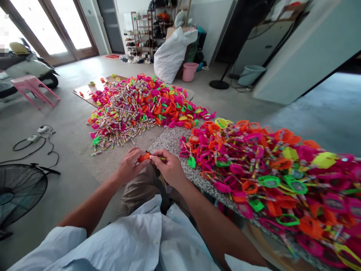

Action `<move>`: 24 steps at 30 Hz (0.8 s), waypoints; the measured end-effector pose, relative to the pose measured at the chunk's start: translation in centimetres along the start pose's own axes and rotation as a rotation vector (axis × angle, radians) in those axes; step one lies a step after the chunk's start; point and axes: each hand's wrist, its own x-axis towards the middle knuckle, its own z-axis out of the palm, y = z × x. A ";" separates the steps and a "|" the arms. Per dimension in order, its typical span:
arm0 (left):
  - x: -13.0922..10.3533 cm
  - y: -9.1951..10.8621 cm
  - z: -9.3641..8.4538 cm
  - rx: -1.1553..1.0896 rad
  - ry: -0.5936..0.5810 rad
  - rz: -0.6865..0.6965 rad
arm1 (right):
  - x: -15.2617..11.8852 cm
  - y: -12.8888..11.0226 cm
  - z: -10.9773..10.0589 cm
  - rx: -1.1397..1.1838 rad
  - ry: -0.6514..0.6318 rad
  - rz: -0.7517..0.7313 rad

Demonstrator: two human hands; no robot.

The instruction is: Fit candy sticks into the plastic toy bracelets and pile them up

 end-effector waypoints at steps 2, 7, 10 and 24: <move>0.1 0.0 -0.1 -0.010 -0.003 -0.007 | -0.1 -0.4 0.1 0.032 -0.003 0.013; 0.5 0.6 -0.4 -0.029 -0.001 -0.030 | -0.7 -1.0 0.3 -0.089 0.061 -0.110; 0.6 1.2 -0.7 -0.087 0.017 -0.130 | -0.7 -0.5 0.2 -0.030 0.066 -0.072; 1.8 1.8 -2.0 0.096 -0.225 0.108 | 0.1 -0.2 -0.7 -0.141 0.009 -0.155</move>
